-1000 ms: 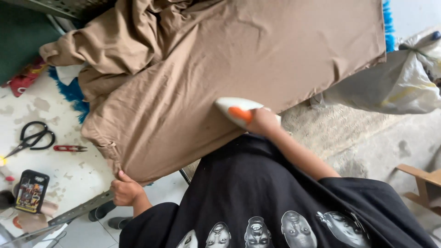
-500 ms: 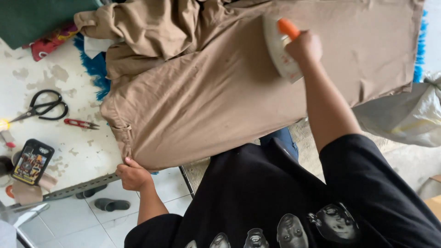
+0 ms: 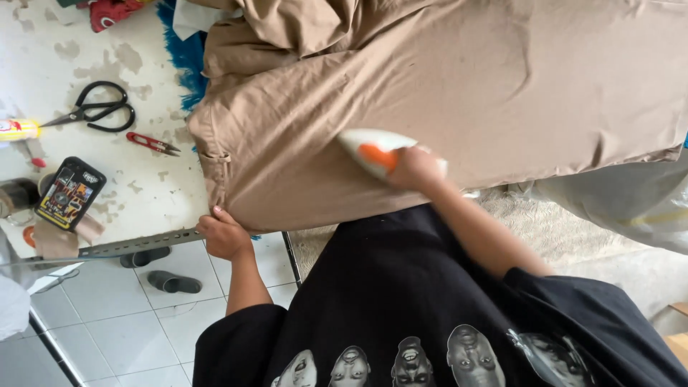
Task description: The person smooths a brown garment on a table, sprays it with water, and irons it with an electric iron. They repeatedly adjust the fabric and move the iron across different sections to remove wrinkles.
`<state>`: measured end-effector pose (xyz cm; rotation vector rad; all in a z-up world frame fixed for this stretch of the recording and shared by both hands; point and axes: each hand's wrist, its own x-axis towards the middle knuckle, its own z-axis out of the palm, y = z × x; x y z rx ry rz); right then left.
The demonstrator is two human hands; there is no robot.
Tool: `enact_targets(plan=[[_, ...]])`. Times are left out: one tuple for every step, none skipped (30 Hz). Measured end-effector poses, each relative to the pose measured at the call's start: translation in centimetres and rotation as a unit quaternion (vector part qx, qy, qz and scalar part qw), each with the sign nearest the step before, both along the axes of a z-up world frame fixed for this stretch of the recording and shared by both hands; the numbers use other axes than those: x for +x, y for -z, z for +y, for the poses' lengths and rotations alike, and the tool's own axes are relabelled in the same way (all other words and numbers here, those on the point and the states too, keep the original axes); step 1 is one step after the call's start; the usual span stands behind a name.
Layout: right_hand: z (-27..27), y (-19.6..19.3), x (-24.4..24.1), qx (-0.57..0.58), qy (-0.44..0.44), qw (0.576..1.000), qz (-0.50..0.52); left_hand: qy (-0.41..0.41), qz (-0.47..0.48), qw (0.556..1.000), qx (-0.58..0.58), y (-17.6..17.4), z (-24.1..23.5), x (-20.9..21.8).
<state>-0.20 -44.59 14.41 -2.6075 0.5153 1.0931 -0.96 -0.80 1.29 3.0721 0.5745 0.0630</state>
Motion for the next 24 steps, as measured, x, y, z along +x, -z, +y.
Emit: enact_targets(plan=[[2.2,1.5,-1.2,-0.001,-0.001,1.0,-0.002,-0.001,-0.002,1.0,-0.001,0.0,0.0,0.1],[4.3,3.1,-2.5,0.02,-0.043,0.998,-0.036,-0.006,0.003,1.0,-0.007,-0.1,0.0,0.1],[6.5,4.7,-3.7,0.042,-0.086,0.993,-0.069,-0.011,0.009,1.0,-0.012,-0.2,0.0,0.1],[6.5,5.2,-4.1,0.041,-0.088,0.993,-0.071,-0.013,0.007,1.0,-0.013,0.2,0.1,0.0],[6.8,5.7,-4.6,0.035,-0.098,0.99,-0.098,0.001,0.009,1.0,0.008,0.5,0.5,-0.1],[7.0,6.1,-5.0,0.03,-0.107,0.986,-0.126,0.014,0.01,0.999,0.028,0.8,0.8,-0.2],[5.4,6.8,-4.9,0.029,-0.108,0.985,-0.13,0.013,0.006,1.0,0.027,0.8,0.9,-0.1],[3.9,7.5,-4.8,0.005,-0.081,0.981,-0.177,0.021,0.007,1.0,0.017,0.9,0.9,0.0],[2.5,8.1,-5.0,-0.015,-0.054,0.974,-0.219,0.027,0.013,1.0,0.01,0.8,1.2,-0.4],[0.2,6.1,-4.3,-0.013,-0.055,0.974,-0.219,0.025,0.013,1.0,0.011,0.4,1.2,-0.4],[-2.0,4.2,-3.7,-0.046,-0.004,0.984,-0.174,0.018,0.026,0.999,-0.015,0.0,1.1,-0.4],[-4.2,2.2,-3.0,-0.079,0.047,0.987,-0.128,0.011,0.039,0.998,-0.042,-0.4,1.0,-0.4],[-7.5,2.9,-3.8,-0.077,0.046,0.987,-0.13,0.009,0.037,0.998,-0.04,-0.9,1.1,-0.6],[-10.8,3.6,-4.6,-0.07,0.093,0.985,-0.131,-0.012,0.01,0.995,-0.099,-1.4,1.2,-0.8],[-14.1,4.2,-5.1,-0.063,0.139,0.979,-0.133,-0.034,-0.018,0.987,-0.158,-1.8,1.2,-0.8],[-15.6,3.0,-5.7,-0.062,0.137,0.979,-0.136,-0.037,-0.021,0.986,-0.158,-1.0,2.2,-0.7],[-16.9,1.9,-6.1,-0.049,0.154,0.979,-0.125,-0.027,-0.066,0.974,-0.215,-0.2,3.4,-1.1],[-18.2,0.8,-6.4,-0.036,0.171,0.978,-0.113,-0.016,-0.112,0.956,-0.27,0.5,4.7,-1.5],[-19.1,1.9,-6.8,-0.032,0.161,0.979,-0.117,-0.024,-0.118,0.956,-0.267,-0.3,4.3,-1.8],[-20.0,3.0,-7.0,-0.012,0.148,0.983,-0.111,-0.037,-0.131,0.95,-0.281,-1.1,4.0,-2.0],[-21.3,4.2,-6.8,0.006,0.135,0.985,-0.109,-0.048,-0.149,0.942,-0.297,-1.6,3.2,-1.6],[-19.5,3.9,-5.3,0.008,0.125,0.985,-0.118,-0.054,-0.16,0.94,-0.296,-0.2,3.4,-1.5],[-17.7,3.4,-4.4,0.023,0.062,0.994,-0.09,-0.086,-0.134,0.939,-0.306,1.0,3.6,-1.7],[-15.9,3.0,-3.5,0.037,-0.001,0.997,-0.062,-0.117,-0.109,0.935,-0.316,2.3,3.8,-1.9]])
